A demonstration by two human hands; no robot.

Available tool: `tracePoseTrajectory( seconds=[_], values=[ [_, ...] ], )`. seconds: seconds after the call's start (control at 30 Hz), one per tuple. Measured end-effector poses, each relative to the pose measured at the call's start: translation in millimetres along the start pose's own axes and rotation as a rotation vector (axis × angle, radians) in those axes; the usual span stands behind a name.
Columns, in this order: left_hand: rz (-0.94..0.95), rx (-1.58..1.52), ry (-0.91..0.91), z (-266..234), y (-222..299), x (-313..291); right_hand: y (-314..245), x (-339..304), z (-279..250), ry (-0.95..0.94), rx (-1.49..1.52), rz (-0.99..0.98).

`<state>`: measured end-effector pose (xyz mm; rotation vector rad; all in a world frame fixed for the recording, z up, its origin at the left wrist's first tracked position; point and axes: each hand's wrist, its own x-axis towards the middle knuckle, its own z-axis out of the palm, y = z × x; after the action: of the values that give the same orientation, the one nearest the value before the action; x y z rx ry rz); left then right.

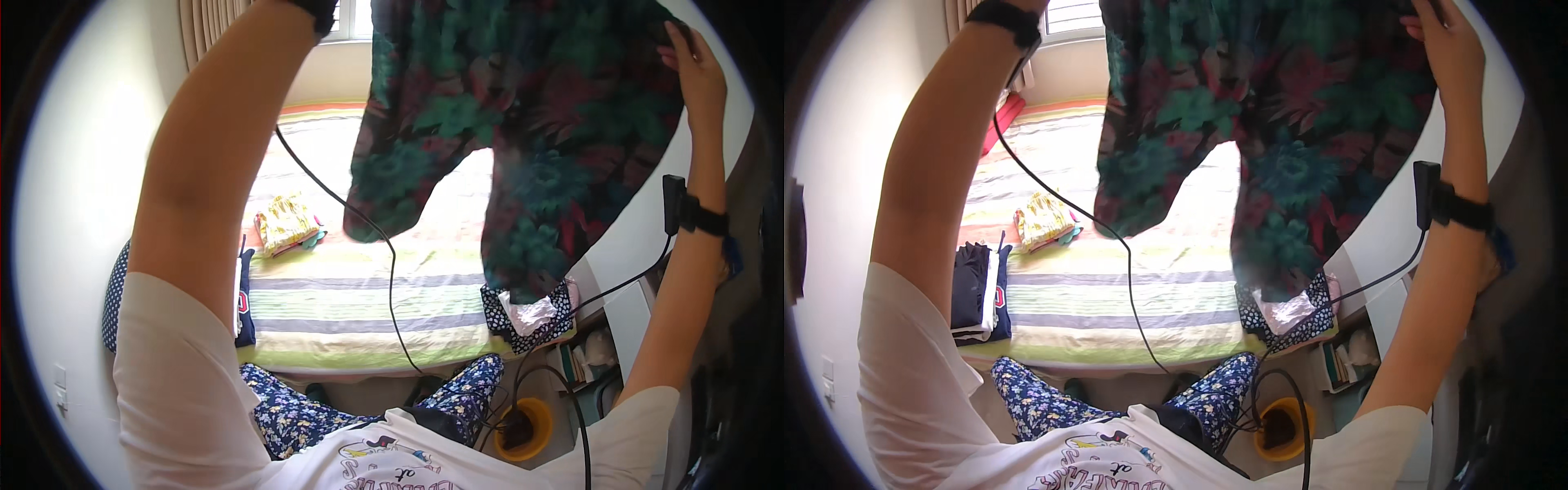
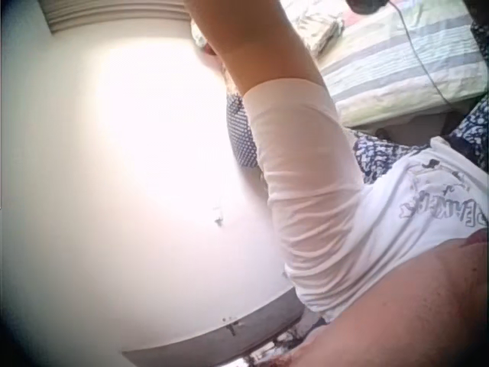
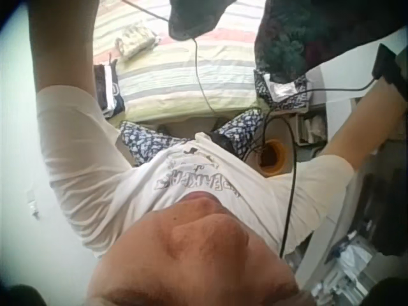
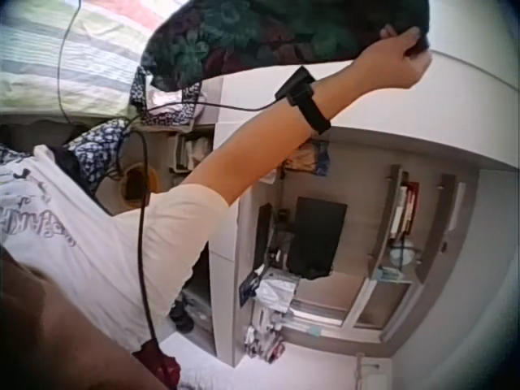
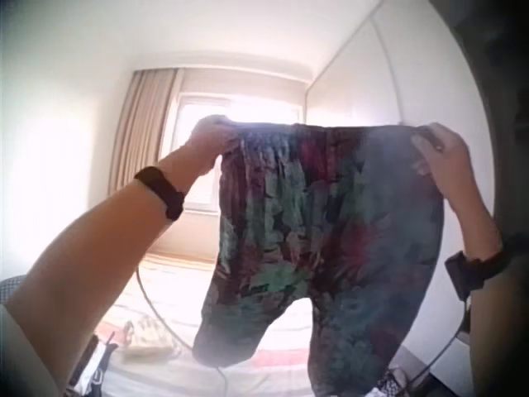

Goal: Folding various items of clothing on a bed and placing them into a wardrobe.

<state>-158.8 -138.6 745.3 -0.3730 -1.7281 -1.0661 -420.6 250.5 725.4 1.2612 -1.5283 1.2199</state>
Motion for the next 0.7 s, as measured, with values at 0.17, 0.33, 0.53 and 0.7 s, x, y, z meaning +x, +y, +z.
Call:
tracePoseTrajectory(
  seconds=[0.17,0.33,0.53,0.7],
  values=[
    [-0.046,0.142,0.24,21,35,-83,-96,-82,9,0.094,-0.19,0.007],
    [-0.264,0.175,0.279,-85,-14,-241,-145,-219,93,-0.176,0.106,-0.29],
    [-0.714,-0.054,0.698,-105,-71,-472,-192,-410,174,-0.705,0.382,-0.139],
    [-0.919,-0.079,1.023,-137,-109,-685,-234,-542,240,-0.985,0.506,-0.112]
  ],
)
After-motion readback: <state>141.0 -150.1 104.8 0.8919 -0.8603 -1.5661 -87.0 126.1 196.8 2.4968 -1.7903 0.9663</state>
